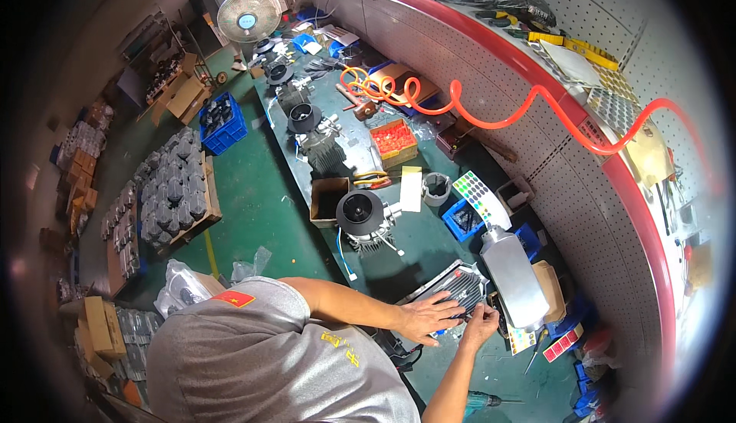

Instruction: The person assembles an electronic device on a workbench, connecting wires, attaching a heatsink, and securing a metal casing with a power drill. The person handles screws, a drill, and various components throughout the process.

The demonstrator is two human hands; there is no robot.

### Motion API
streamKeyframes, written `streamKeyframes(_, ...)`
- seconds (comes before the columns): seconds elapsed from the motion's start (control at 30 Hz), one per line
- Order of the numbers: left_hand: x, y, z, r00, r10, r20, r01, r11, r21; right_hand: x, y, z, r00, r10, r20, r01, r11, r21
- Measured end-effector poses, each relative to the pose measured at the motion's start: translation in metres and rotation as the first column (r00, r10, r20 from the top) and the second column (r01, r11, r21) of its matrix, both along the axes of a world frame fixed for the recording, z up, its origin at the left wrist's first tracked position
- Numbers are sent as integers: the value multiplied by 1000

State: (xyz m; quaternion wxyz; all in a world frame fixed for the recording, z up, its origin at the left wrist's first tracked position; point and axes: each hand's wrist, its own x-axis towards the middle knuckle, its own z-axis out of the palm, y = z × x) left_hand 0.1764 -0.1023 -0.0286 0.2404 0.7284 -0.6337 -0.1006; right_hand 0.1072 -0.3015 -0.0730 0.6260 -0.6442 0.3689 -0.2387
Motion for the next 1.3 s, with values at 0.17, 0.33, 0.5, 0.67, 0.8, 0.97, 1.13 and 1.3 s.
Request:
streamKeyframes(0.17,0,1,-1,1000,5,14,-5,1000,24,4,3,-2,1000,-16,13,17,999,-30)
streamKeyframes(0.33,-1,2,0,998,12,64,-14,1000,23,3,5,-1,1000,-25,17,26,999,-42)
streamKeyframes(0.5,-2,1,-4,997,19,75,-18,1000,-17,4,1,-12,999,-46,-2,45,998,-52)
streamKeyframes(0.67,-2,1,-6,997,14,72,-13,1000,-18,3,-1,-15,999,-32,13,33,997,-74)
streamKeyframes(0.8,-1,1,-6,998,9,55,-8,1000,-10,2,1,-13,1000,-31,3,31,996,-80)
streamKeyframes(0.97,0,1,-2,998,-8,59,6,1000,28,3,2,-12,999,-36,20,38,990,-137)
streamKeyframes(1.13,0,1,1,998,-4,59,0,998,61,5,11,6,999,-47,6,47,992,-114)
streamKeyframes(1.3,-1,0,-1,998,-6,62,3,999,47,3,1,-15,999,-39,29,43,984,-171)
